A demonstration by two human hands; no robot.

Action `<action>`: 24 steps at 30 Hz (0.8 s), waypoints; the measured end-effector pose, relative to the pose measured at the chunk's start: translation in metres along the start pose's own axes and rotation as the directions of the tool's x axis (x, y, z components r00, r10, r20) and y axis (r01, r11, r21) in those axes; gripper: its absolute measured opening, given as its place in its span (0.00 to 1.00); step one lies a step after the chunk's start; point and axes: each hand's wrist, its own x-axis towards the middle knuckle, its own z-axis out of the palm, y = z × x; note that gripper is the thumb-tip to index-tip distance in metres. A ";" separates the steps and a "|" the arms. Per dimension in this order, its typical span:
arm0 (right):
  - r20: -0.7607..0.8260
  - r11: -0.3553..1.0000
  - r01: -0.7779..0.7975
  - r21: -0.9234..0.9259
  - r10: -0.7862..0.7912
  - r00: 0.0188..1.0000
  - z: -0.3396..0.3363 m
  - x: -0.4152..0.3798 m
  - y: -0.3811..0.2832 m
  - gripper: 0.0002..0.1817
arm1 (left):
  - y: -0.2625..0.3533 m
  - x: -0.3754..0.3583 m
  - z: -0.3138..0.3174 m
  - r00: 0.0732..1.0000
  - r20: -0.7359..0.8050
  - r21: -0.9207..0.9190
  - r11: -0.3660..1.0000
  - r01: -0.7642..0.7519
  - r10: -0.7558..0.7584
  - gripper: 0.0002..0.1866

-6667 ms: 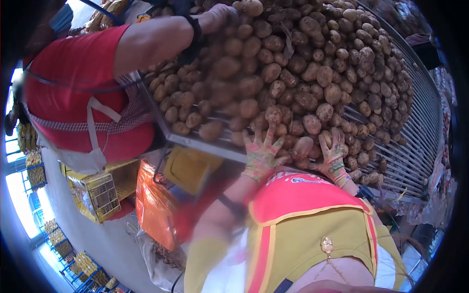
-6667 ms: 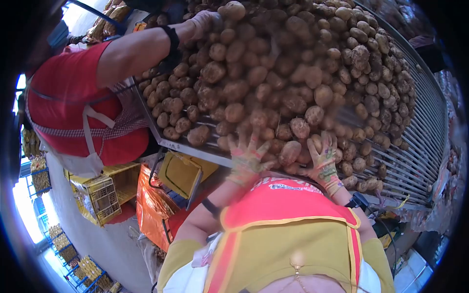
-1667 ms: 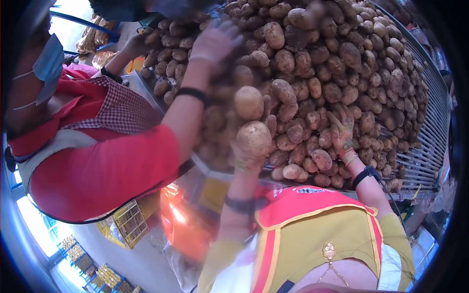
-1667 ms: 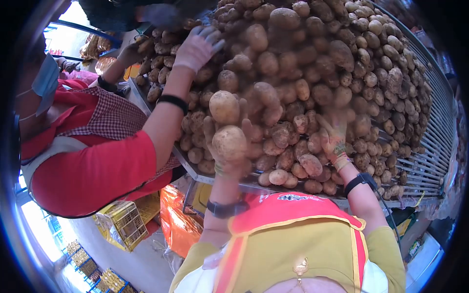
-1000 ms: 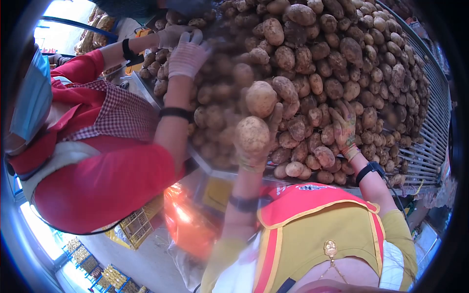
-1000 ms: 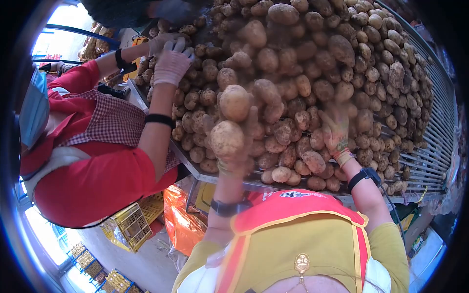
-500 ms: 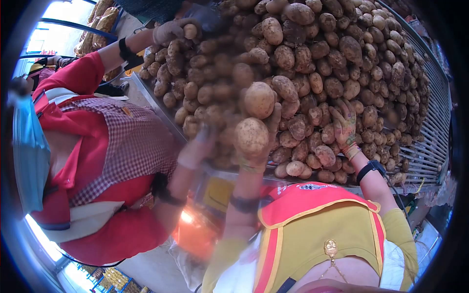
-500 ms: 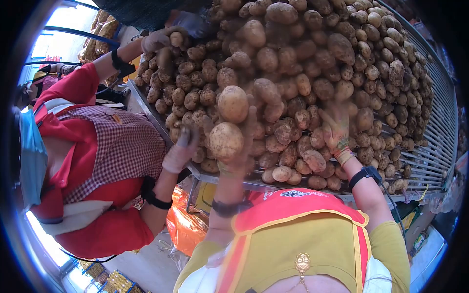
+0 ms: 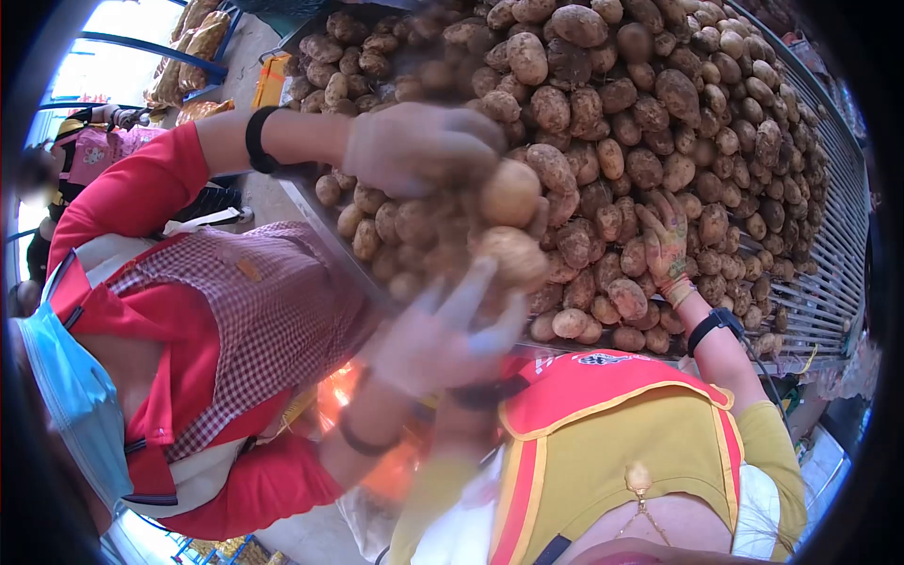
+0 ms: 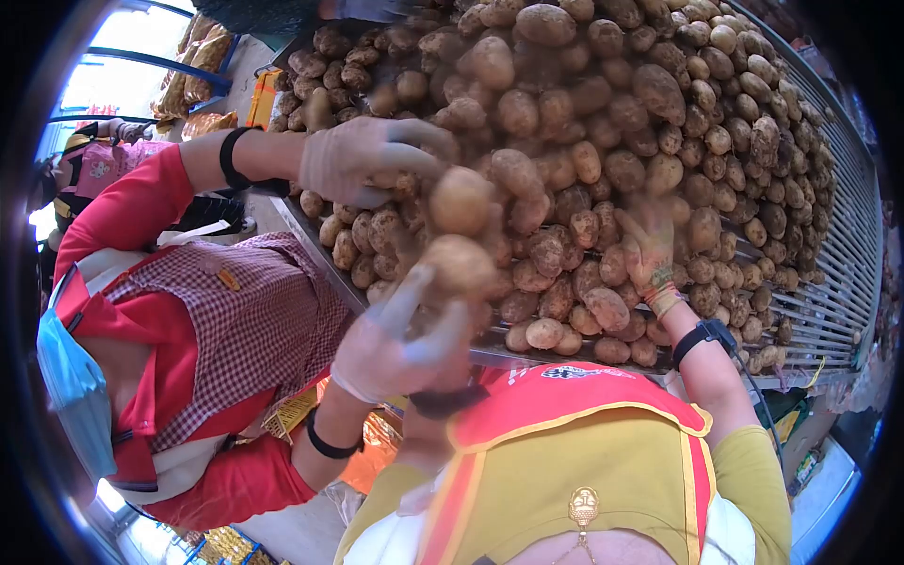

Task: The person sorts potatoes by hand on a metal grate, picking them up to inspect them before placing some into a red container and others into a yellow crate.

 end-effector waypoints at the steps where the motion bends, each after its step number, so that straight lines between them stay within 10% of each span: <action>1: 0.006 1.000 0.001 0.009 -0.001 1.000 0.000 0.000 0.000 0.26 | 0.008 0.005 -0.011 0.990 0.072 0.234 0.963 -0.135 0.121 0.21; 7: 0.030 0.999 -0.031 -0.014 0.032 0.999 -0.004 0.004 -0.005 0.24 | 0.027 0.037 0.003 0.723 0.621 0.439 0.630 -0.641 0.303 0.17; 12: 0.049 0.999 -0.046 -0.019 0.047 0.998 -0.008 0.006 -0.013 0.24 | 0.002 0.018 -0.012 0.488 0.738 0.615 -0.167 -0.771 0.466 0.16; 18: 0.044 0.998 -0.051 -0.029 0.053 0.998 -0.004 0.006 -0.010 0.25 | -0.012 0.141 -0.021 0.392 0.857 0.140 0.580 -0.802 0.335 0.28; 24: 0.059 0.998 -0.056 -0.016 0.057 0.997 0.002 0.005 -0.003 0.26 | -0.037 0.169 -0.003 0.367 0.834 -0.045 0.715 -0.698 0.411 0.41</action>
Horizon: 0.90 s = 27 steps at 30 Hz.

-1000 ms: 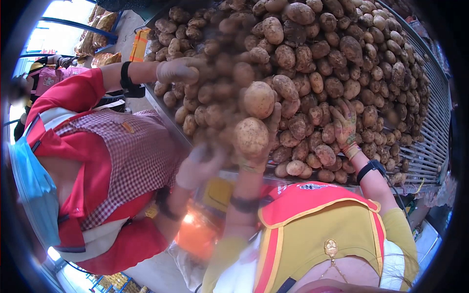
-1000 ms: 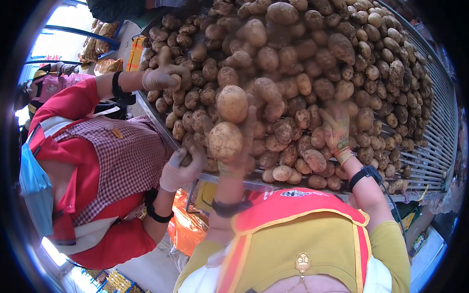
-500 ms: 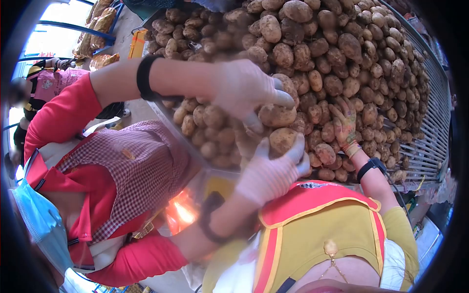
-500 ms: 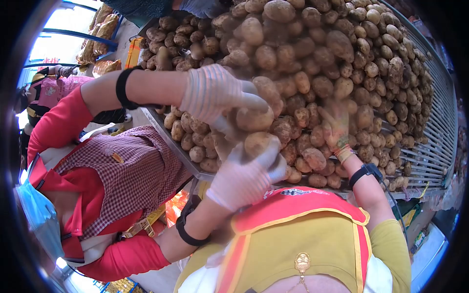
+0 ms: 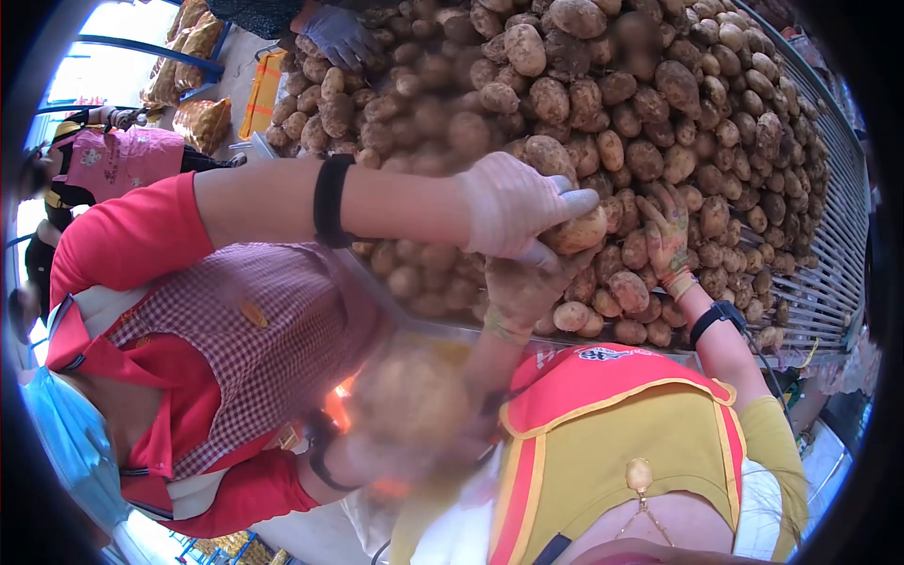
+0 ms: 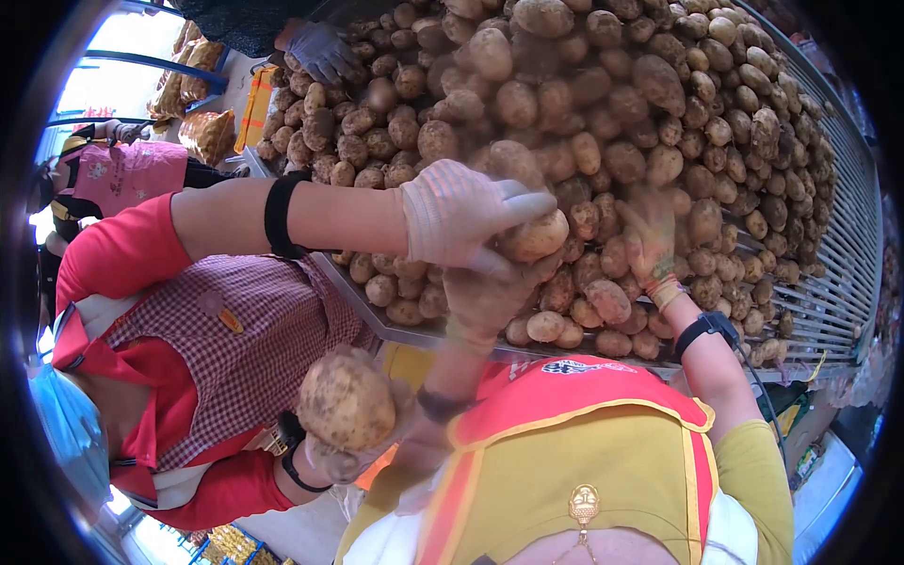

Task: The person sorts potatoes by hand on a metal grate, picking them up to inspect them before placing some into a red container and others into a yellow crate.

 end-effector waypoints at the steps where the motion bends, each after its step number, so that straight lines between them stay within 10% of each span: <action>1: 0.001 1.000 0.000 0.002 0.000 1.000 -0.001 0.000 0.000 0.26 | -0.001 0.004 0.010 0.996 -0.083 0.010 0.999 -0.032 0.033 0.39; 4: -0.020 1.000 0.021 0.001 -0.021 1.000 0.001 0.001 0.002 0.27 | 0.039 0.020 -0.018 0.923 0.057 0.045 0.925 0.378 -0.380 0.25; 10: -0.061 0.999 0.047 -0.010 -0.047 0.997 0.007 -0.001 0.008 0.28 | 0.004 0.017 -0.018 0.953 0.075 -0.182 0.936 0.301 -0.292 0.29; 12: -0.030 1.000 0.014 -0.011 -0.014 0.999 0.002 0.001 0.002 0.27 | 0.025 0.015 0.011 0.893 -0.170 -0.365 0.869 0.335 -0.416 0.29; 14: -0.038 1.000 0.026 -0.011 -0.026 0.999 0.003 0.000 0.003 0.27 | 0.070 0.021 0.073 0.670 -0.384 -0.829 0.556 0.053 -0.636 0.29; 17: -0.055 0.999 0.046 -0.016 -0.047 0.997 0.005 -0.001 0.003 0.26 | 0.099 0.032 0.137 0.664 -0.076 -0.924 -0.198 -0.327 -0.744 0.29; 18: -0.061 0.999 0.051 -0.018 -0.052 0.997 0.006 -0.001 0.003 0.25 | 0.094 0.031 0.144 0.613 -0.104 -0.968 -0.061 -0.242 -0.783 0.29; 19: -0.060 0.999 0.051 -0.018 -0.052 0.997 0.007 -0.001 0.004 0.25 | 0.084 0.021 0.154 0.542 -0.325 -0.865 0.476 0.161 -0.775 0.30; 20: -0.059 0.999 0.040 -0.020 -0.042 0.997 0.007 -0.003 0.001 0.25 | 0.077 0.011 0.148 0.443 -0.529 -0.404 0.674 0.619 -0.724 0.31; 21: -0.058 0.999 0.041 -0.023 -0.042 0.997 0.006 -0.003 0.002 0.24 | 0.075 0.000 0.135 0.432 -0.620 -0.025 0.566 0.824 -0.655 0.30; 23: -0.052 0.999 0.029 -0.027 -0.030 0.998 0.007 -0.003 0.002 0.24 | 0.046 -0.027 0.157 0.456 -0.624 0.071 0.536 0.841 -0.634 0.30; 27: -0.038 0.999 0.017 -0.036 -0.019 0.999 0.006 -0.002 0.003 0.23 | 0.037 -0.035 0.160 0.315 -0.589 -0.365 0.593 0.717 -0.744 0.25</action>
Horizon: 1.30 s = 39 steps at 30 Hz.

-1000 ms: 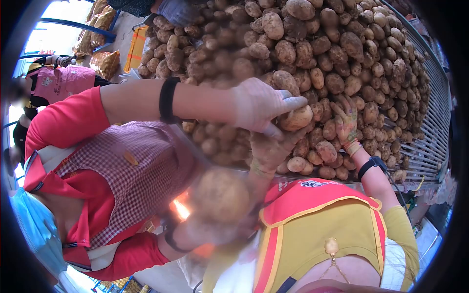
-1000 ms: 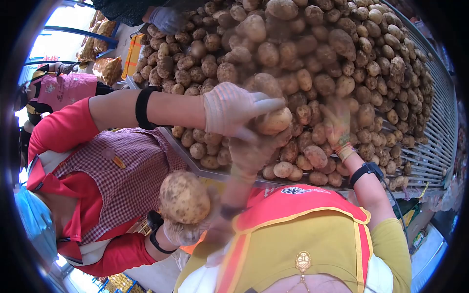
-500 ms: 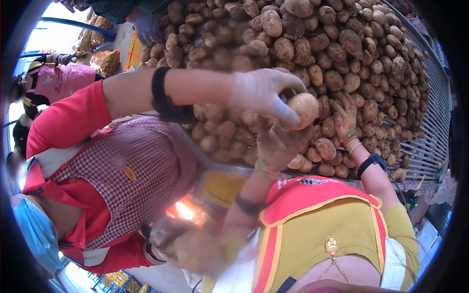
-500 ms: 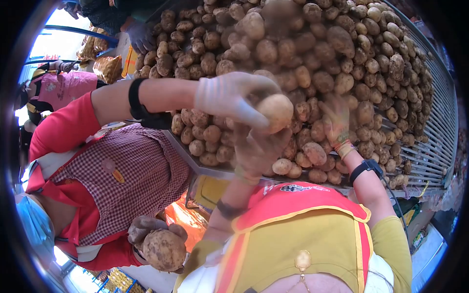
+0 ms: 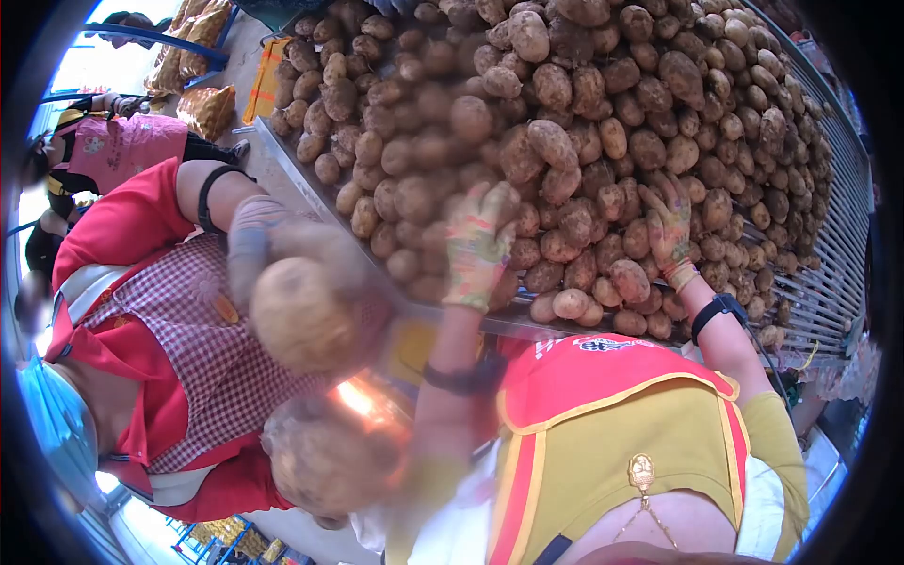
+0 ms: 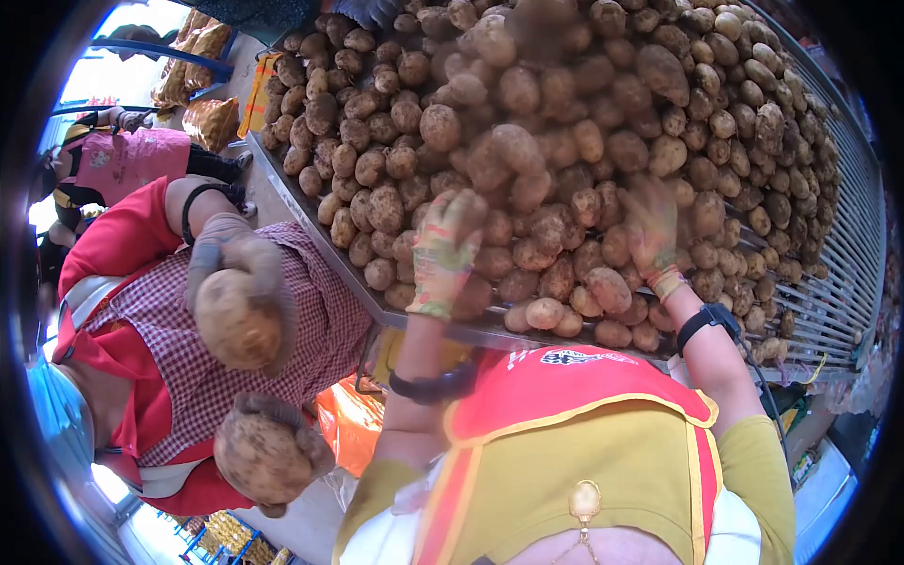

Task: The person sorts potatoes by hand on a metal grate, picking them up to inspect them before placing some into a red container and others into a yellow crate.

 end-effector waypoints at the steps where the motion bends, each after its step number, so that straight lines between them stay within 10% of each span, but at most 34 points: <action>1: 0.004 1.000 -0.001 -0.003 0.001 1.000 0.000 0.001 0.000 0.23 | 0.011 0.000 -0.004 0.985 -0.005 -0.413 0.898 0.154 -0.171 0.25; 4: 0.008 1.000 -0.003 -0.005 0.003 1.000 0.002 0.001 0.001 0.23 | 0.018 -0.004 0.004 0.921 0.194 -0.955 0.151 0.256 -0.337 0.27; 7: -0.001 1.000 0.016 0.002 -0.016 1.000 0.003 -0.001 0.002 0.24 | 0.026 -0.019 -0.003 0.858 0.415 -0.874 -0.394 0.284 -0.304 0.33; 14: -0.023 0.999 0.039 0.014 -0.039 0.999 0.008 -0.001 0.005 0.26 | 0.042 -0.019 -0.025 0.882 0.465 -0.422 -0.859 0.290 0.069 0.34; 16: -0.026 0.999 0.043 0.015 -0.042 0.999 0.008 0.000 0.006 0.27 | 0.039 -0.017 -0.017 0.877 0.195 -0.184 -0.862 0.472 0.438 0.30; 19: -0.030 0.999 0.046 0.012 -0.046 0.998 0.010 -0.001 0.008 0.28 | 0.045 -0.018 -0.014 0.865 0.145 -0.142 -0.855 0.499 0.481 0.31; 20: -0.033 0.999 0.047 0.013 -0.047 0.998 0.010 0.000 0.009 0.28 | 0.053 -0.018 -0.012 0.941 0.241 -0.749 -0.571 0.336 0.238 0.32; 21: -0.035 0.999 0.052 0.008 -0.051 0.998 0.010 0.000 0.010 0.28 | 0.066 -0.018 -0.011 0.990 0.143 -0.989 0.047 0.144 -0.010 0.32; 23: -0.038 0.998 0.061 -0.004 -0.061 0.997 0.013 0.000 0.015 0.29 | 0.069 -0.019 -0.012 0.970 0.172 -0.921 0.321 0.220 -0.171 0.32; 25: -0.044 0.997 0.077 -0.016 -0.078 0.996 0.016 0.000 0.020 0.30 | 0.055 -0.022 -0.016 0.793 0.605 -0.690 -0.448 0.568 0.073 0.31; 29: -0.042 0.998 -0.011 0.067 0.014 0.999 0.003 0.000 -0.004 0.27 | 0.075 -0.034 0.002 0.804 0.594 -0.804 0.009 0.594 -0.016 0.35; 34: 0.033 0.937 0.012 0.349 -0.024 0.999 -0.020 0.041 -0.061 0.21 | 0.077 -0.046 0.005 0.651 0.749 -0.645 -0.091 0.759 0.125 0.36; 37: -0.033 0.920 0.053 0.388 -0.044 0.998 -0.014 0.089 -0.078 0.23 | 0.064 -0.061 0.005 0.700 0.699 -0.614 -0.378 0.693 0.148 0.31; 39: -0.021 0.962 0.075 0.264 -0.072 0.997 -0.004 0.124 -0.095 0.26 | 0.060 -0.062 0.003 0.729 0.684 -0.718 -0.189 0.670 -0.012 0.21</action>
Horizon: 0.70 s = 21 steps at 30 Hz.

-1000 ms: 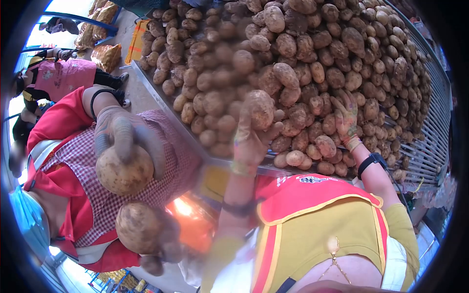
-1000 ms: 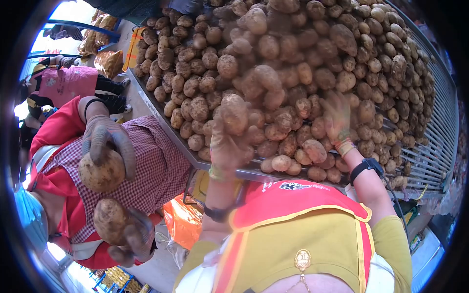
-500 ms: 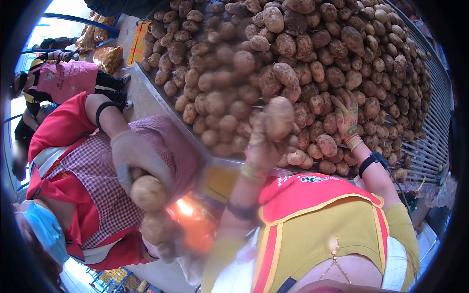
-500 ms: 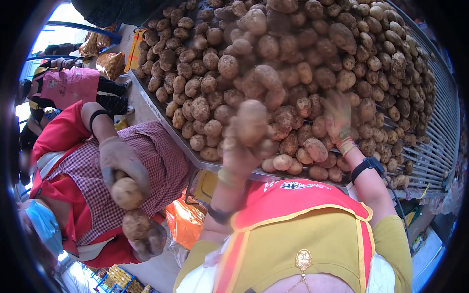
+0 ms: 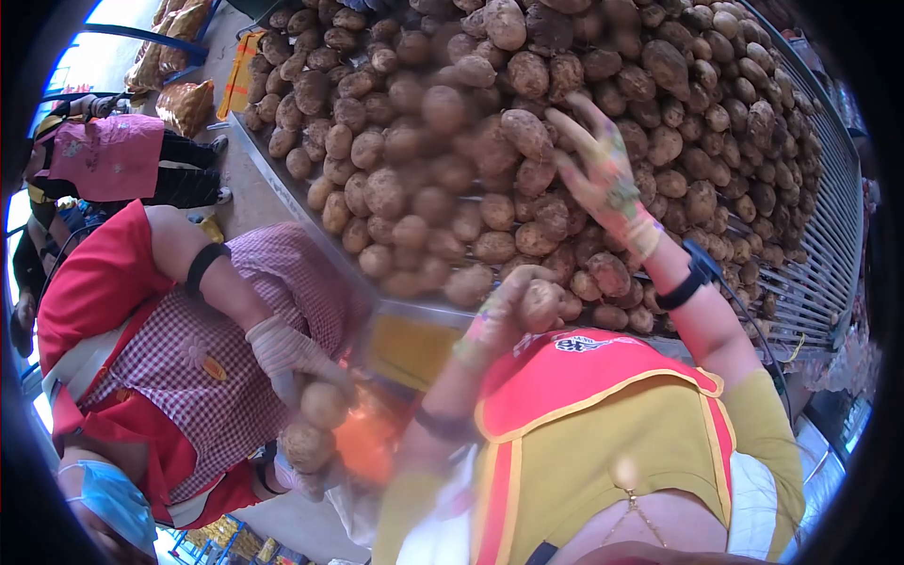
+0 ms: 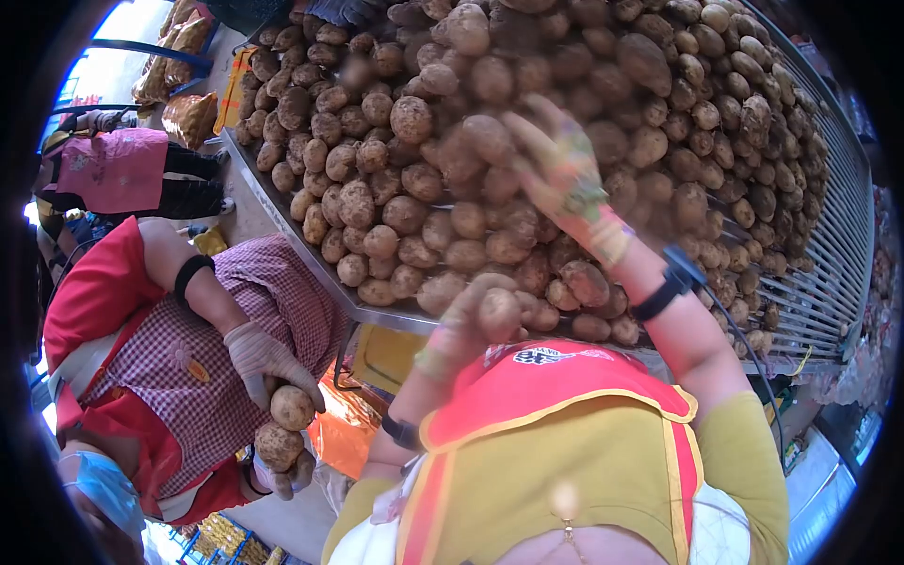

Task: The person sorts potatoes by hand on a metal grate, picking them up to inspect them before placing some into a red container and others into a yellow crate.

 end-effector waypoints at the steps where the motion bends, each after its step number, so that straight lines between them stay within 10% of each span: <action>1: -0.007 0.998 0.026 -0.056 -0.026 1.000 0.010 0.015 -0.007 0.26 | -0.011 0.000 -0.019 0.995 0.020 0.152 0.984 -0.096 0.094 0.19; 7: 0.271 0.958 0.257 -0.126 -0.216 0.938 0.042 0.023 0.000 0.20 | 0.025 -0.015 -0.013 0.901 -0.418 -0.158 0.967 -0.202 0.120 0.17; 13: 0.193 0.874 0.247 -0.419 -0.180 0.965 -0.005 -0.028 0.026 0.24 | 0.070 -0.025 -0.040 0.645 -0.631 0.351 0.900 -0.258 0.430 0.23; 17: 0.189 0.918 0.017 -0.396 0.064 0.980 -0.021 -0.059 0.051 0.30 | 0.121 -0.007 -0.045 0.405 -0.483 0.842 0.284 0.458 0.777 0.29; 21: 0.199 0.929 -0.034 -0.370 0.115 0.973 -0.026 -0.087 0.047 0.32 | 0.141 0.038 -0.067 0.553 -0.319 0.675 -0.226 0.703 0.770 0.30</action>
